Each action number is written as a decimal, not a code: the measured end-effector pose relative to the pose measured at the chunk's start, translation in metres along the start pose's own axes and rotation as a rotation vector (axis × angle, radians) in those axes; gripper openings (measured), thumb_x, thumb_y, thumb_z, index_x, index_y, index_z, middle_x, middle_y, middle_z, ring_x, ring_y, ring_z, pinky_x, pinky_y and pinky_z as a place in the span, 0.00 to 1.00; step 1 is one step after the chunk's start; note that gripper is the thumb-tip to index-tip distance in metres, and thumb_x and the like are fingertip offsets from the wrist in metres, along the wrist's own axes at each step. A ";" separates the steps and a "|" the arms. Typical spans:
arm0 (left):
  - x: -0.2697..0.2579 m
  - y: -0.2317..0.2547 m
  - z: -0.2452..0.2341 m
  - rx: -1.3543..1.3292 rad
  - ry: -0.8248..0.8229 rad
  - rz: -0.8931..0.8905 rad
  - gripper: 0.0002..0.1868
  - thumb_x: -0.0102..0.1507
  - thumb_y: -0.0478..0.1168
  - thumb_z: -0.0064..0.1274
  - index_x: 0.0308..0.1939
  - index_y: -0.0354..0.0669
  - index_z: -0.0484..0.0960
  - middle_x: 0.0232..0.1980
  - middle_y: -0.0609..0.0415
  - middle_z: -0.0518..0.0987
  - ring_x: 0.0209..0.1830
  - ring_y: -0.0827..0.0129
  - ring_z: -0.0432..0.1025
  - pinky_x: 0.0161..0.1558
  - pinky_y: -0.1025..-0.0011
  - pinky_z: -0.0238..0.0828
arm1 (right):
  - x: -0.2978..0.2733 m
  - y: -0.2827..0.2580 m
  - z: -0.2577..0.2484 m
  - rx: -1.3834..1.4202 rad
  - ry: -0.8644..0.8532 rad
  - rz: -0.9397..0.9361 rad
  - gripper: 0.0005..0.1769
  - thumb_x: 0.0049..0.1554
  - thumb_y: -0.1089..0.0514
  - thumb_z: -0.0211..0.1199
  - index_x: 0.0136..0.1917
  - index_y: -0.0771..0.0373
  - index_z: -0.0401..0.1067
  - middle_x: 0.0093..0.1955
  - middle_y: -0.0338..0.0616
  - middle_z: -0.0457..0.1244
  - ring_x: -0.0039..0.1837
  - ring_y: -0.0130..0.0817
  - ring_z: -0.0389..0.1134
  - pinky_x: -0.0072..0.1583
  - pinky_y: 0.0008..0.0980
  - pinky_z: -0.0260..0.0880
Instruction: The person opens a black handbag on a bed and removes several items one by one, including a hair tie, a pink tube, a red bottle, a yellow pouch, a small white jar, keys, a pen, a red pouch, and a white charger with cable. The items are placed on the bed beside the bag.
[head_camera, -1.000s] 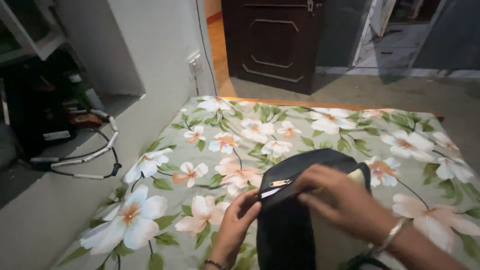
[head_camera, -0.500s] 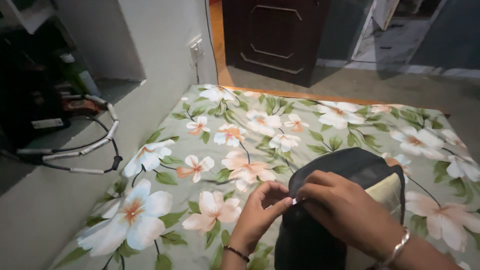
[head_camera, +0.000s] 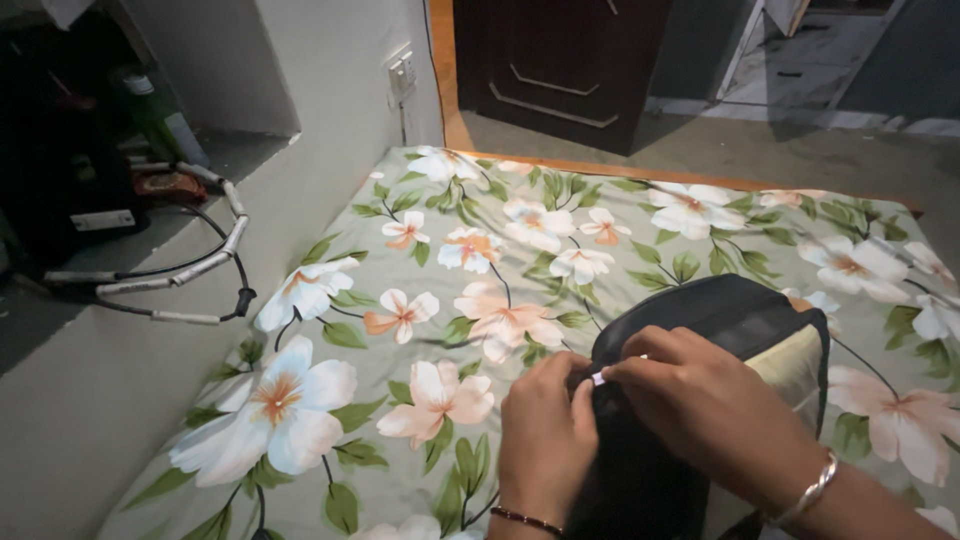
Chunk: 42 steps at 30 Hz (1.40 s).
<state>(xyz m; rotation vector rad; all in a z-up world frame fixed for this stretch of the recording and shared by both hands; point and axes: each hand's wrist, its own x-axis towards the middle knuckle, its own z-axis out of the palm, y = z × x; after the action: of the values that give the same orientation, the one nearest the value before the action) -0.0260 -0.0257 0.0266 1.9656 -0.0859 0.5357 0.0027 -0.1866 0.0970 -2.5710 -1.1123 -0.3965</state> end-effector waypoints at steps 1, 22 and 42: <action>-0.001 0.002 0.001 -0.001 0.005 -0.015 0.05 0.60 0.33 0.55 0.39 0.36 0.81 0.40 0.44 0.83 0.44 0.46 0.77 0.45 0.56 0.72 | -0.001 0.000 0.000 -0.008 -0.012 0.024 0.14 0.47 0.59 0.66 0.49 0.57 0.79 0.48 0.40 0.67 0.47 0.41 0.68 0.48 0.39 0.70; -0.012 0.010 0.027 0.125 0.198 0.027 0.09 0.62 0.32 0.50 0.46 0.37 0.77 0.45 0.42 0.79 0.47 0.44 0.74 0.48 0.53 0.67 | -0.001 0.003 0.020 -0.171 0.047 0.048 0.15 0.44 0.61 0.63 0.48 0.56 0.76 0.44 0.40 0.63 0.46 0.42 0.65 0.46 0.40 0.66; 0.006 -0.014 -0.003 -0.465 -0.145 -0.089 0.09 0.56 0.33 0.61 0.39 0.35 0.80 0.37 0.50 0.83 0.37 0.68 0.81 0.42 0.73 0.78 | -0.009 0.020 0.009 0.078 0.049 -0.040 0.12 0.47 0.57 0.69 0.47 0.58 0.75 0.47 0.41 0.66 0.51 0.45 0.67 0.52 0.40 0.69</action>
<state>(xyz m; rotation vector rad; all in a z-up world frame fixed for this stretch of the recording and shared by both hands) -0.0178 -0.0162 0.0181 1.5417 -0.1950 0.2814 0.0125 -0.2016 0.0818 -2.4619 -1.1405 -0.4149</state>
